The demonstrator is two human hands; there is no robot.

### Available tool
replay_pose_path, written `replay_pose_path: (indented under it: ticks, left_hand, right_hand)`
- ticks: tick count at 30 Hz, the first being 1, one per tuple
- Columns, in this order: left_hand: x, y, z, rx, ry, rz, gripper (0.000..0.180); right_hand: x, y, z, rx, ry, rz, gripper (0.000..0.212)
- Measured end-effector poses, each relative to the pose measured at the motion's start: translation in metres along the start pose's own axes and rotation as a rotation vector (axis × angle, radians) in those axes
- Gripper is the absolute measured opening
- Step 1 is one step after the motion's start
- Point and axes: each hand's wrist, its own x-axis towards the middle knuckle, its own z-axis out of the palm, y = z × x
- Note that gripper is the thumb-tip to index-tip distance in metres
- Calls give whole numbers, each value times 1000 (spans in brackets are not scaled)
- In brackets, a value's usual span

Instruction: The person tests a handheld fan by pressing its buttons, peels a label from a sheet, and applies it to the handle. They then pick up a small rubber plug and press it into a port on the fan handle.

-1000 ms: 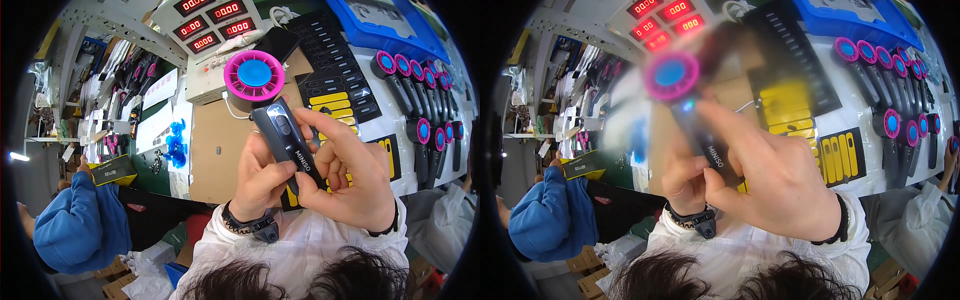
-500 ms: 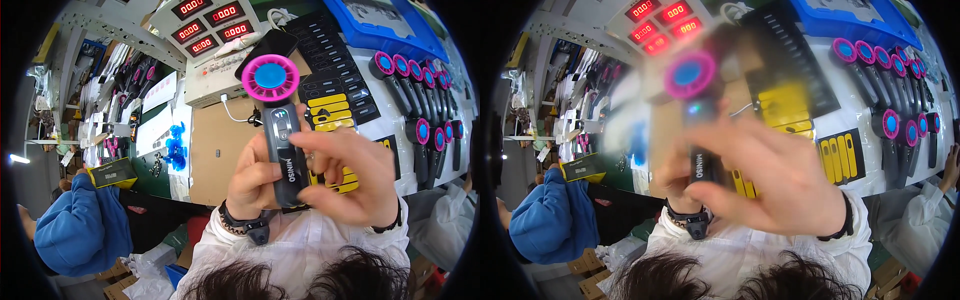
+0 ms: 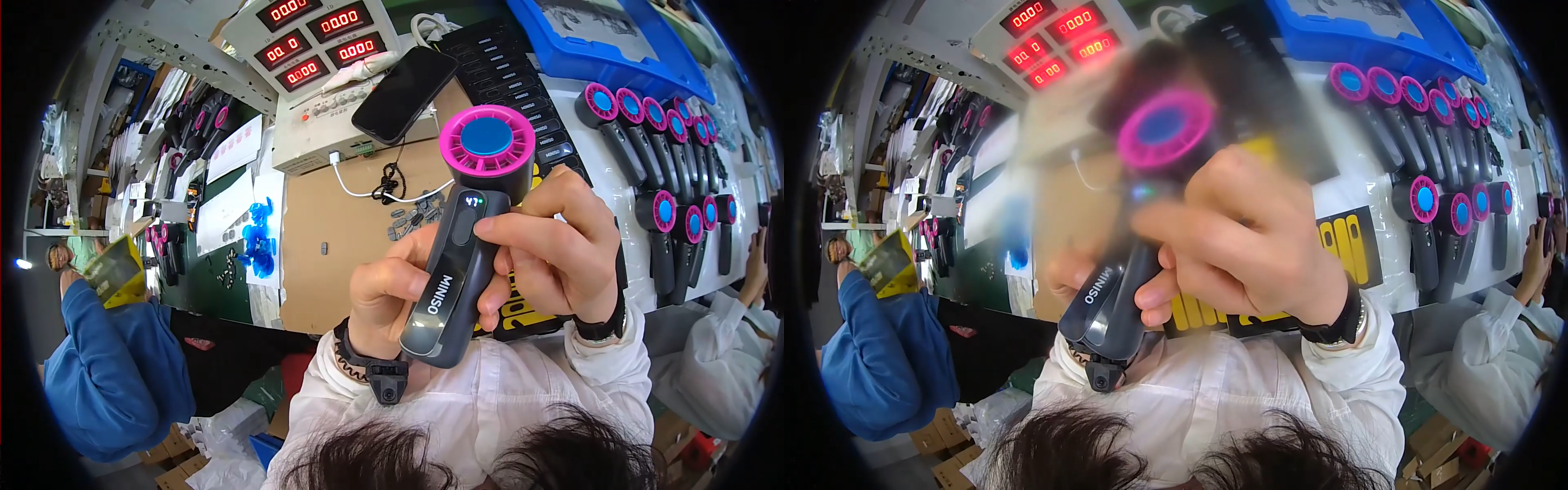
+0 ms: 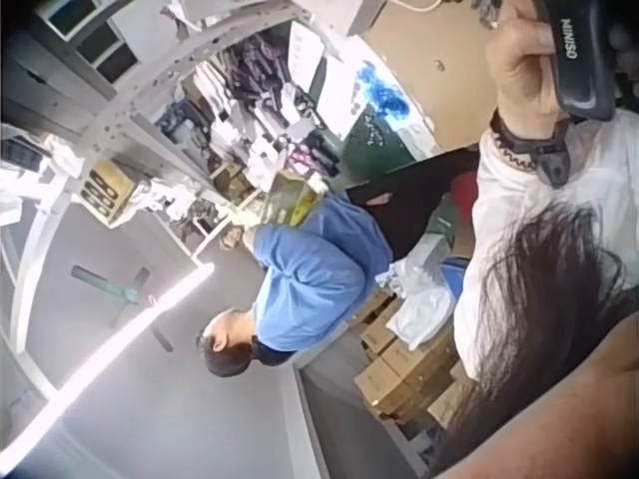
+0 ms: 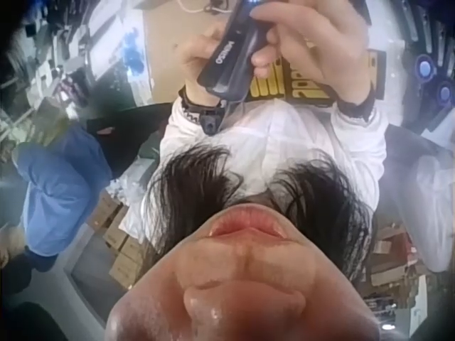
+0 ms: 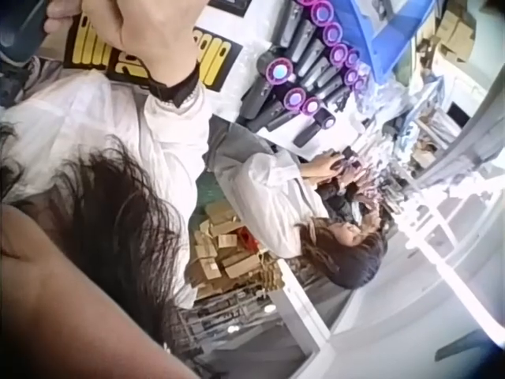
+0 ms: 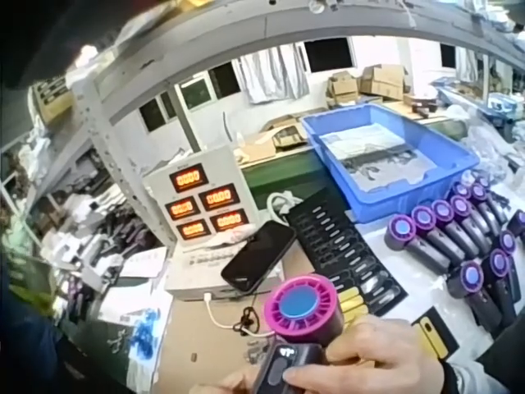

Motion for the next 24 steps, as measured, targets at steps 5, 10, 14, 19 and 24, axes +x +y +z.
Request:
replay_pose_path:
  ticks: [5,10,14,19,24]
  left_hand:
    - [1,-3,5,-2,45,12,58]
    - [1,-3,-4,-5,-25,-21,58]
    - [0,-4,-2,-16,-7,-10,58]
    - [-1,-3,-2,4,9,-52,57]
    - [-1,-3,-2,27,2,-80,57]
  right_hand:
    - [-2,5,-1,-1,-24,-32,33]
    - [-2,11,-1,-22,-56,-98,35]
    - [-1,13,-1,-6,-62,-122,34]
    - [-2,18,-1,-13,-78,-166,34]
    - [-4,20,1,15,-38,-182,32]
